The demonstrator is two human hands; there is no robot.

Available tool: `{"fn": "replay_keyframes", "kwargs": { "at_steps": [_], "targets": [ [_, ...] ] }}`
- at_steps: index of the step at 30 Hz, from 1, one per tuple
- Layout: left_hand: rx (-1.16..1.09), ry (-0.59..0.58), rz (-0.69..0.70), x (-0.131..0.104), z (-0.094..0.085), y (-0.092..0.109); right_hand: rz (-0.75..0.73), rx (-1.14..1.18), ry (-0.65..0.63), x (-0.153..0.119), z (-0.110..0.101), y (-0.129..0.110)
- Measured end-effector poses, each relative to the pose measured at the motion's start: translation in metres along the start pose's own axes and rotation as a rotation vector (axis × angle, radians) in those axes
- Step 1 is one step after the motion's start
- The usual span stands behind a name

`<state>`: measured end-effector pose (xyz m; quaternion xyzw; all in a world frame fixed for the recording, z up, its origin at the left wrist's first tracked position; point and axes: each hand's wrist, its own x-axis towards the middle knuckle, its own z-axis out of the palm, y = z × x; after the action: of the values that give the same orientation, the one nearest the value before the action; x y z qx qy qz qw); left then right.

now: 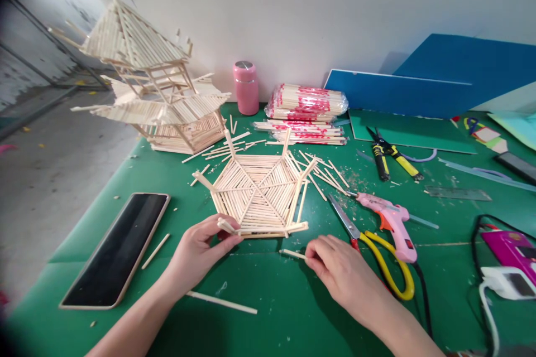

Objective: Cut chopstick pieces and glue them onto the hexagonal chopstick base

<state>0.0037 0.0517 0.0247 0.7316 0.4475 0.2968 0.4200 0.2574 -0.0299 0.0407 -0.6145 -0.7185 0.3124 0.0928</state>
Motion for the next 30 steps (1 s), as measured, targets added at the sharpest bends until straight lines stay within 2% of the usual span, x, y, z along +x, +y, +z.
{"fn": "replay_keyframes", "kwargs": {
  "at_steps": [5, 12, 14, 18, 24, 30],
  "targets": [
    [-0.009, -0.007, -0.008, 0.0, 0.0, 0.0, 0.058, 0.384, -0.121, -0.01, -0.002, -0.019],
    [-0.009, 0.0, -0.002, 0.0, 0.0, 0.0, 0.072, 0.501, -0.194, -0.012, 0.012, -0.035],
    [-0.009, 0.002, -0.001, 0.0, 0.0, 0.001, 0.072, 0.489, -0.163, -0.011, 0.017, -0.038],
    [-0.01, 0.01, 0.009, 0.0, 0.0, 0.001, 0.038, 0.458, -0.023, -0.007, 0.02, -0.043],
    [-0.009, 0.013, 0.015, 0.0, 0.0, -0.001, -0.013, 0.453, 0.054, -0.001, 0.028, -0.045],
    [0.013, 0.006, 0.015, 0.0, 0.0, 0.0, 0.001, 0.473, 0.142, -0.002, 0.033, -0.047]
  ]
}}
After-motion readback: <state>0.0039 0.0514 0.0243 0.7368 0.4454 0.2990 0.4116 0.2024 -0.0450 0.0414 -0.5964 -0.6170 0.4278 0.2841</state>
